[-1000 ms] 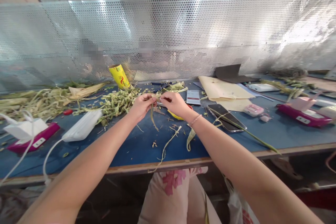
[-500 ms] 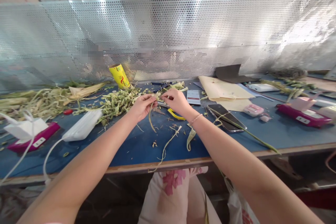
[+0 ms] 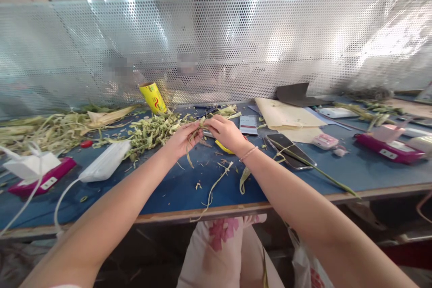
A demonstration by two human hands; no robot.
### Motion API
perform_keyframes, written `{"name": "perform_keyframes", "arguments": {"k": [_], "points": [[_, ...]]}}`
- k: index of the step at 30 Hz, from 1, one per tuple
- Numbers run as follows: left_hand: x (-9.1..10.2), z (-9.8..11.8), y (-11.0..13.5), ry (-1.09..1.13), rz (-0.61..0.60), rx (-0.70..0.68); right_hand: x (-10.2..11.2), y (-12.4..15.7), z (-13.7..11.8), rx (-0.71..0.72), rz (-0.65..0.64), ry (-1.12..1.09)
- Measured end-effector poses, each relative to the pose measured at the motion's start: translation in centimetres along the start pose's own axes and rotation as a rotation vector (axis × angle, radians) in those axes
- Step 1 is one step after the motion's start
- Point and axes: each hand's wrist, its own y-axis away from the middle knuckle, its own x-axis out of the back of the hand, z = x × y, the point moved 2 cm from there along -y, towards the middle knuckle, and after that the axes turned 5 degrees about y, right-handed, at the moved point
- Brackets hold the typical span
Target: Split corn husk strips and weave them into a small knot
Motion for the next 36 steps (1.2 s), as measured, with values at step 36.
{"name": "perform_keyframes", "arguments": {"k": [36], "points": [[0.0,0.4,0.2,-0.008,-0.040,0.026,1.5,-0.7,-0.5,0.284,0.042,0.013]]}}
